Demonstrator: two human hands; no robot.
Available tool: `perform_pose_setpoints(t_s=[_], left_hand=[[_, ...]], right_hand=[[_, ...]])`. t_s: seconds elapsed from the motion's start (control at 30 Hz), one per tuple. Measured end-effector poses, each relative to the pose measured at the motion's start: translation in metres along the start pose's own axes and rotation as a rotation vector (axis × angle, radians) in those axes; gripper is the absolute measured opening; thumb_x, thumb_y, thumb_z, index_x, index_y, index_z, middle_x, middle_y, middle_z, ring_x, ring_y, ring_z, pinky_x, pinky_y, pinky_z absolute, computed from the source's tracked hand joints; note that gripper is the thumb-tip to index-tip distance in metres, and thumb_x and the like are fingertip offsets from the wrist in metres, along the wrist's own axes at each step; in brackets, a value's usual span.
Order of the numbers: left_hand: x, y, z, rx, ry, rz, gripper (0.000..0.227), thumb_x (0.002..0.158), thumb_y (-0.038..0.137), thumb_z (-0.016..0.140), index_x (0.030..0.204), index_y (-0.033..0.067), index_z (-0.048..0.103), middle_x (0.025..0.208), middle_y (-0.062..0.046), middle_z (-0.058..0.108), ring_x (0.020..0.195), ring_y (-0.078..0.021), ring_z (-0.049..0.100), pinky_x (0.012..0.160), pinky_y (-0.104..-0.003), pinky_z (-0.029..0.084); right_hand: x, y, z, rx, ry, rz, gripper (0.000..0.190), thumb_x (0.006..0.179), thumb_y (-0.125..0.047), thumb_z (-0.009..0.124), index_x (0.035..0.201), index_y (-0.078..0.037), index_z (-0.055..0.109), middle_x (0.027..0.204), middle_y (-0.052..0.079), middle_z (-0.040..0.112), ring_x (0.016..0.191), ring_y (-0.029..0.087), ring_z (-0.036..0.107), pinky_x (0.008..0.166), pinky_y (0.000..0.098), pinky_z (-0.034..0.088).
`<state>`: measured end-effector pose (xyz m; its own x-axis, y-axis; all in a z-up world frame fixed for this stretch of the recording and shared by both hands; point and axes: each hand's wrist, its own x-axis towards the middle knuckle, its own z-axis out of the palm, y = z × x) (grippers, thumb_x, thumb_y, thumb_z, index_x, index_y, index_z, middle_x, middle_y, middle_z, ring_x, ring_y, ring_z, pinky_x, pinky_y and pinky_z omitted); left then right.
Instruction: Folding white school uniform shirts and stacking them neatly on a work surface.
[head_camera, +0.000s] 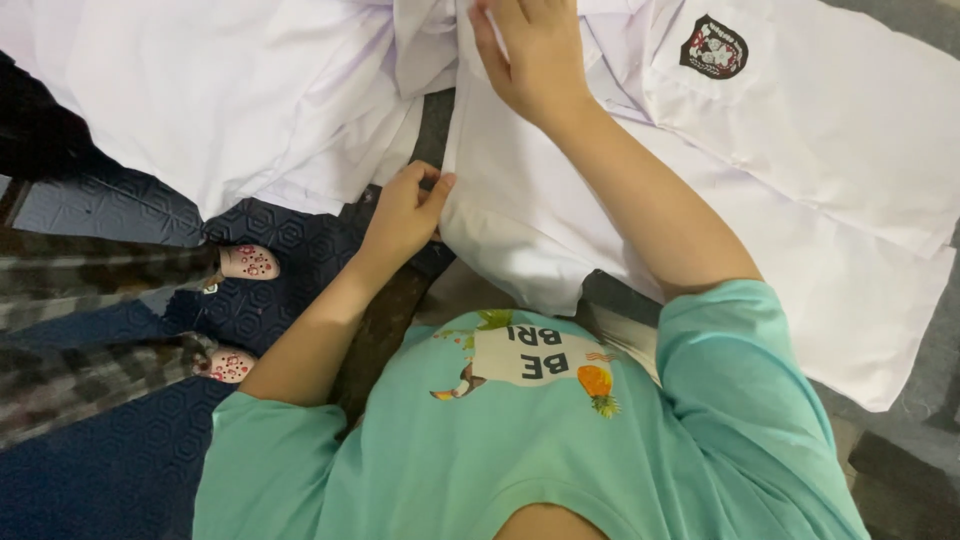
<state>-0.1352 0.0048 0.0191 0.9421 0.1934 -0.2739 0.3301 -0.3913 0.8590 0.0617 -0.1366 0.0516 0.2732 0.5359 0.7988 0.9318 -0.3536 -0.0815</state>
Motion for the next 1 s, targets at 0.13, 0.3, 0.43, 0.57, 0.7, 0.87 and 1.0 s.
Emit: perform_pose_setpoints(t_s=[0.13, 0.3, 0.43, 0.57, 0.7, 0.87, 1.0], left_hand=[[-0.003, -0.002, 0.0, -0.144, -0.021, -0.078, 0.023, 0.105, 0.026, 0.058, 0.096, 0.0055, 0.056, 0.059, -0.01, 0.063, 0.051, -0.0211, 0.068, 0.048, -0.031, 0.061], [-0.003, -0.001, 0.0, -0.095, -0.016, -0.068, 0.024, 0.102, 0.026, 0.064, 0.091, 0.0068, 0.055, 0.06, -0.009, 0.065, 0.052, -0.0206, 0.068, 0.048, -0.03, 0.06], [-0.003, -0.002, -0.003, -0.074, -0.04, -0.109, 0.026, 0.099, 0.023, 0.069, 0.087, 0.0064, 0.053, 0.063, -0.013, 0.068, 0.05, -0.0222, 0.069, 0.046, -0.03, 0.06], [-0.007, 0.01, -0.009, 0.017, -0.06, -0.117, 0.026, 0.1, 0.025, 0.069, 0.086, 0.0074, 0.056, 0.062, -0.011, 0.07, 0.05, -0.0183, 0.068, 0.048, -0.027, 0.056], [-0.008, 0.011, -0.011, 0.05, -0.061, -0.097, 0.028, 0.099, 0.025, 0.07, 0.079, 0.0075, 0.059, 0.06, -0.01, 0.073, 0.05, -0.0154, 0.07, 0.052, -0.023, 0.053], [-0.006, 0.005, -0.011, 0.102, -0.098, -0.094, 0.039, 0.1, 0.03, 0.068, 0.069, 0.0102, 0.057, 0.059, -0.008, 0.073, 0.051, -0.0128, 0.071, 0.056, -0.02, 0.051], [-0.004, 0.005, -0.014, 0.095, -0.146, -0.102, 0.035, 0.101, 0.029, 0.067, 0.072, 0.0097, 0.059, 0.061, -0.008, 0.073, 0.052, -0.0119, 0.07, 0.054, -0.021, 0.055]], right_hand=[[-0.039, -0.03, -0.022, 0.135, -0.451, 0.077, 0.013, 0.105, -0.013, 0.06, 0.111, -0.004, 0.069, 0.108, 0.01, 0.067, 0.088, 0.03, 0.063, 0.076, 0.0419, 0.044], [-0.071, -0.031, -0.002, 0.02, -0.842, 0.241, 0.065, 0.114, -0.04, 0.046, 0.166, -0.01, 0.02, 0.174, 0.004, 0.013, 0.16, 0.024, 0.009, 0.122, 0.0573, 0.014], [-0.059, -0.034, -0.006, 0.083, -0.914, 0.319, 0.071, 0.113, -0.045, 0.038, 0.167, -0.014, 0.006, 0.176, 0.003, 0.005, 0.162, 0.024, 0.004, 0.124, 0.0585, 0.004], [-0.058, -0.031, -0.004, 0.08, -0.926, 0.326, 0.073, 0.111, -0.047, 0.039, 0.167, -0.014, 0.005, 0.175, 0.001, 0.005, 0.162, 0.023, 0.005, 0.124, 0.0553, 0.008], [-0.06, -0.029, 0.0, 0.077, -0.938, 0.308, 0.072, 0.11, -0.047, 0.04, 0.167, -0.016, 0.008, 0.175, 0.001, 0.007, 0.161, 0.022, 0.006, 0.124, 0.0544, 0.01], [-0.059, -0.028, -0.002, 0.12, -0.914, 0.302, 0.071, 0.111, -0.047, 0.039, 0.167, -0.015, 0.01, 0.175, 0.001, 0.009, 0.161, 0.023, 0.007, 0.125, 0.0546, 0.009], [-0.055, -0.027, -0.006, 0.167, -0.952, 0.331, 0.07, 0.112, -0.045, 0.04, 0.167, -0.015, 0.009, 0.175, 0.002, 0.006, 0.161, 0.023, 0.004, 0.125, 0.0533, 0.005]])
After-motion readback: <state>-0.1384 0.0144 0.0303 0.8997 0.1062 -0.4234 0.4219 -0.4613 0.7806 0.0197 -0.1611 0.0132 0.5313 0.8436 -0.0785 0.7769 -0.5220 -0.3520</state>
